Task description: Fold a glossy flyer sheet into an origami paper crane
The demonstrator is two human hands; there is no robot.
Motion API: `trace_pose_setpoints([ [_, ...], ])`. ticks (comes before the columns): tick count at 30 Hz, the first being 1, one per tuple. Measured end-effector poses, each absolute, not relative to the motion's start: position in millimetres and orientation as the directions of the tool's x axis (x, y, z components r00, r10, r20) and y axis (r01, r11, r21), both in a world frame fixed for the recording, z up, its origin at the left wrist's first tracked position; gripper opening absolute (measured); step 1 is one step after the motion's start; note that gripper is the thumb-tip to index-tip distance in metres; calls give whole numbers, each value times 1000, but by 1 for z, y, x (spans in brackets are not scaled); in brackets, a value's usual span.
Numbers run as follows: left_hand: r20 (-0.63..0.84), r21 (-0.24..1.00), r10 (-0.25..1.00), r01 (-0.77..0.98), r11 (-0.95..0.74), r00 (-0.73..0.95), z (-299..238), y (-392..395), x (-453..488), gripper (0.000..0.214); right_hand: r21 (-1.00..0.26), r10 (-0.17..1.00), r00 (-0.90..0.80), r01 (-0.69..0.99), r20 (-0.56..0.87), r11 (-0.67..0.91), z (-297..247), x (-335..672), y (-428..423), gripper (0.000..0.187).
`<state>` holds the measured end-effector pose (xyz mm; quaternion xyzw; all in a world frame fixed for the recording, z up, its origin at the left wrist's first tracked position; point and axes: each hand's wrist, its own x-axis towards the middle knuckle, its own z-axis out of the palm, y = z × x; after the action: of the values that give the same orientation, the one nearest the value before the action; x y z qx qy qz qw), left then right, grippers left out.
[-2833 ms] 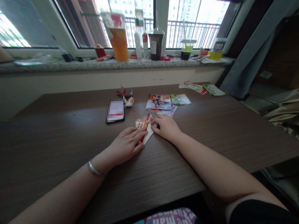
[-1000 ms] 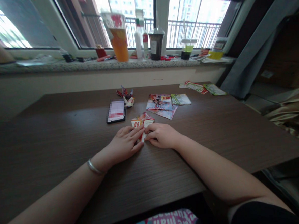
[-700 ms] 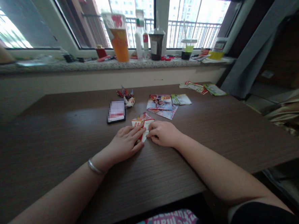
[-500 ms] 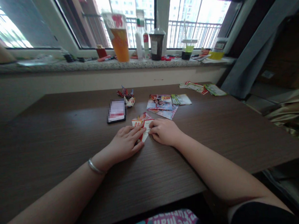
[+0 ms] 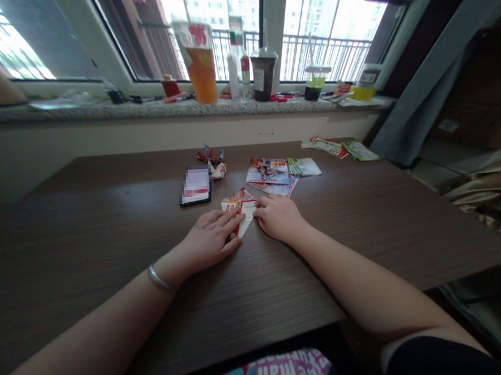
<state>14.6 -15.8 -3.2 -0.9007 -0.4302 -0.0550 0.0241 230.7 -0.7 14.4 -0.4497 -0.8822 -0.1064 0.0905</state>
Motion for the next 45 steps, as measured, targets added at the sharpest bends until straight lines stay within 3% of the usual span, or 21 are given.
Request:
trace_pose_setpoints([
  [21,136,-17,758,766,-642,638,-5,-15,14,53,212,875,-431,897,219,389,15,223,-1,36],
  [30,79,67,755,752,-656,651,1,-13,12,57,182,900,-371,925,228,335,13,221,-2,40],
  [37,-81,170,737,737,-654,671,8,-6,3,85,185,903,-366,926,226,329,17,223,-5,40],
  [45,-53,148,750,748,-647,660,6,-8,4,85,61,910,-287,958,299,282,10,225,-2,42],
])
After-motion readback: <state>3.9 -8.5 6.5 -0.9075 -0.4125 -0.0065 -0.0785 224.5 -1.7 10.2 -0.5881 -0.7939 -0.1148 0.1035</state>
